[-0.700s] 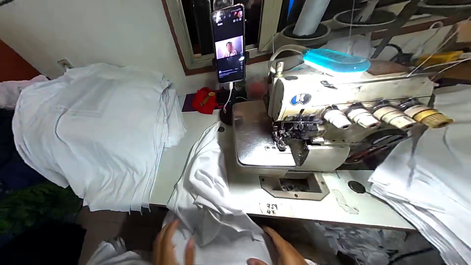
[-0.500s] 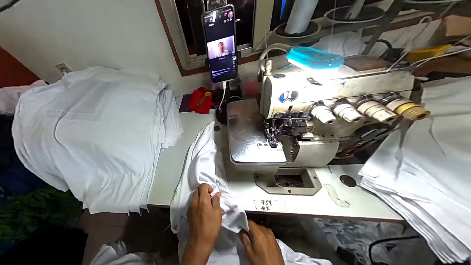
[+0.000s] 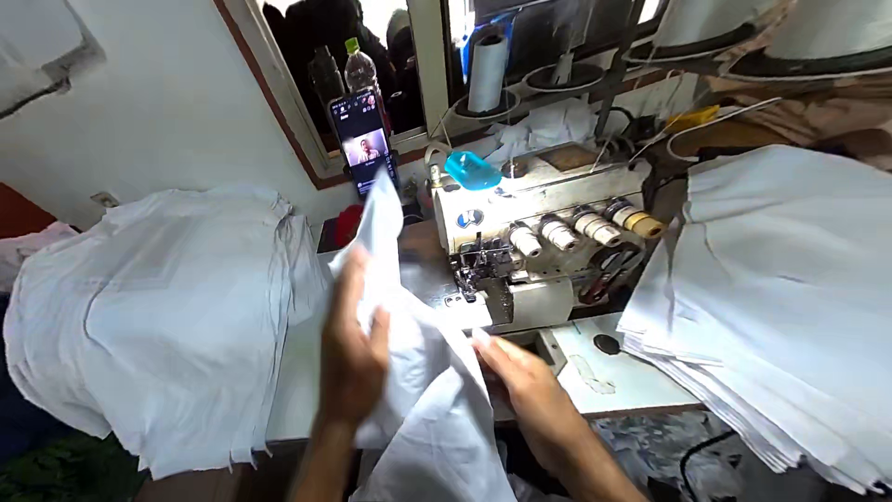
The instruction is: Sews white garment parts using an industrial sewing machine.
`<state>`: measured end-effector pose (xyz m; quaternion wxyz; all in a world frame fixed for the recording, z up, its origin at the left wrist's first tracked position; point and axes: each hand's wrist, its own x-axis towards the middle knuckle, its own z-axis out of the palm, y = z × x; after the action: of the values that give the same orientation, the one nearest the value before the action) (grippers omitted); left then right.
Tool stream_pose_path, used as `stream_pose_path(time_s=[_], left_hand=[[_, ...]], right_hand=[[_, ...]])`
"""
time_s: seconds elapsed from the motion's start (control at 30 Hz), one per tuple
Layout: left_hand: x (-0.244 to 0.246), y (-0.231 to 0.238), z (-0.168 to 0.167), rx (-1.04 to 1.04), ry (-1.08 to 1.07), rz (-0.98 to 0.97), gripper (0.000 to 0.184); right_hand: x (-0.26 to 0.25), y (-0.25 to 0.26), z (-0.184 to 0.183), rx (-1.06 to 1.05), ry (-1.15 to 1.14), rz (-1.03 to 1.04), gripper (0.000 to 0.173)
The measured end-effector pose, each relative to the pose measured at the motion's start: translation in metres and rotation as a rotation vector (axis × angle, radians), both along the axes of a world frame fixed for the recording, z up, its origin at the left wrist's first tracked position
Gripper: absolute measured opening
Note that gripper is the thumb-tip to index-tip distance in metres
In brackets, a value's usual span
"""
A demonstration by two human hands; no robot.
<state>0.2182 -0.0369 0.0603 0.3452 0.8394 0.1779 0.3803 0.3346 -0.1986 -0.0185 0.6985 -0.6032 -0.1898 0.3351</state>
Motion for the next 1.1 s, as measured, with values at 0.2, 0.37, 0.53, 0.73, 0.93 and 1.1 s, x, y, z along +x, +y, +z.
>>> stream_pose_path(time_s=[0.2, 0.37, 0.53, 0.73, 0.93, 1.1], left_hand=[[0.008, -0.031, -0.074, 0.367, 0.191, -0.09, 0.039], [0.014, -0.021, -0.055, 0.23, 0.277, -0.157, 0.044], [0.013, -0.013, -0.045, 0.014, -0.016, -0.166, 0.036], [0.016, -0.044, -0.072, 0.422, 0.067, 0.022, 0.038], [0.018, -0.041, -0.069, 0.594, 0.309, 0.119, 0.049], [0.027, -0.035, -0.064, 0.628, 0.361, 0.181, 0.048]], right_hand=[[-0.031, -0.026, -0.033, -0.07, -0.018, 0.155, 0.03], [-0.037, 0.002, -0.033, -0.184, -0.457, -0.022, 0.034], [-0.014, 0.013, 0.001, 0.191, -0.011, -0.021, 0.013], [0.013, 0.016, 0.004, 0.297, -0.119, -0.352, 0.036], [-0.026, -0.012, -0.026, -0.057, -0.12, -0.181, 0.043], [-0.012, -0.008, -0.012, 0.01, -0.006, -0.05, 0.005]])
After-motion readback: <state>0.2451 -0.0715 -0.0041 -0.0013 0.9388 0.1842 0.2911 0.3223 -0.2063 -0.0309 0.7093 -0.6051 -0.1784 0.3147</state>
